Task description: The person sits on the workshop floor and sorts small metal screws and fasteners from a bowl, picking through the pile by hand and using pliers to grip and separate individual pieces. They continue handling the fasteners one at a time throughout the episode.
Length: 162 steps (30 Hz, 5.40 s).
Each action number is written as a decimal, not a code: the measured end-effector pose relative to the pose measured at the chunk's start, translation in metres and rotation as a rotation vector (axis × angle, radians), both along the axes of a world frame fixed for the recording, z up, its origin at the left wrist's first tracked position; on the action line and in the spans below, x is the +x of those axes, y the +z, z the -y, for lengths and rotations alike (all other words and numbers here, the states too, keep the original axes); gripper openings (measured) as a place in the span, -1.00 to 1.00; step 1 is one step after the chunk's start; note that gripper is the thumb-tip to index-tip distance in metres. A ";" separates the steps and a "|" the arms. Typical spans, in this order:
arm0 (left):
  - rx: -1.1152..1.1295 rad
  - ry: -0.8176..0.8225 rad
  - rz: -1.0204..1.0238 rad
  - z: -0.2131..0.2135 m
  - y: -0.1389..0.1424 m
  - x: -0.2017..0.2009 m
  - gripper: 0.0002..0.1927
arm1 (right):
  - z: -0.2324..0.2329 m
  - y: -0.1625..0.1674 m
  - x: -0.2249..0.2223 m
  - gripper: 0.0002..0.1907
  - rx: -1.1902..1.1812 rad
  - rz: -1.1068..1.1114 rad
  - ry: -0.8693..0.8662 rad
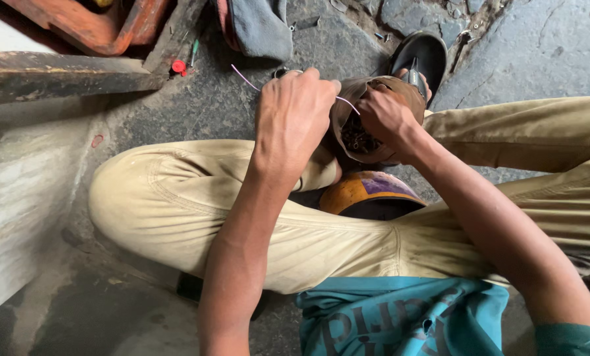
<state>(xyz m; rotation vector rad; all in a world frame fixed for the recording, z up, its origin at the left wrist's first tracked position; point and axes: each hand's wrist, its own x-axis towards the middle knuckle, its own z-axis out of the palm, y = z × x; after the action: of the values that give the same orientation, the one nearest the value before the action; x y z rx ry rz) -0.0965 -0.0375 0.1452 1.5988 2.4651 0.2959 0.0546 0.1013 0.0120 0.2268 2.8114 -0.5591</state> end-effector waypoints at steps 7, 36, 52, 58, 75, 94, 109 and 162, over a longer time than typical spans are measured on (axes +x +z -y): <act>0.015 -0.003 -0.036 0.003 0.000 0.001 -0.82 | 0.002 0.011 -0.003 -0.78 0.076 0.070 -0.040; 0.051 -0.029 0.024 0.004 0.007 -0.004 -0.88 | -0.009 0.026 -0.014 -0.80 -0.030 0.232 0.043; 0.047 -0.015 0.035 0.008 -0.003 -0.006 -0.87 | 0.015 0.018 -0.015 -0.81 0.014 0.205 0.175; 0.044 -0.031 0.065 0.006 -0.002 -0.002 -0.84 | 0.011 0.019 -0.002 -0.82 0.065 0.342 0.215; 0.100 -0.047 0.020 0.009 0.006 -0.003 -0.92 | -0.014 0.017 -0.004 -0.81 -0.017 0.241 0.099; -0.068 -0.044 0.095 0.008 0.018 -0.008 -0.89 | 0.016 0.016 -0.016 -0.77 -0.125 0.382 0.122; -0.006 -0.043 0.060 0.011 0.022 -0.003 -0.90 | -0.018 0.041 0.012 -0.85 -0.026 0.281 0.199; -0.001 -0.017 0.068 0.012 0.013 0.000 -0.91 | -0.024 0.013 -0.010 -0.74 -0.506 0.130 -0.113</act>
<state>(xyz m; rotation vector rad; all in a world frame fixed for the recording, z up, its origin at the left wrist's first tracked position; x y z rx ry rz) -0.0967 -0.0492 0.1587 1.5808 2.3996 0.3408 0.0446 0.1251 0.0254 0.3045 2.4436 -1.2040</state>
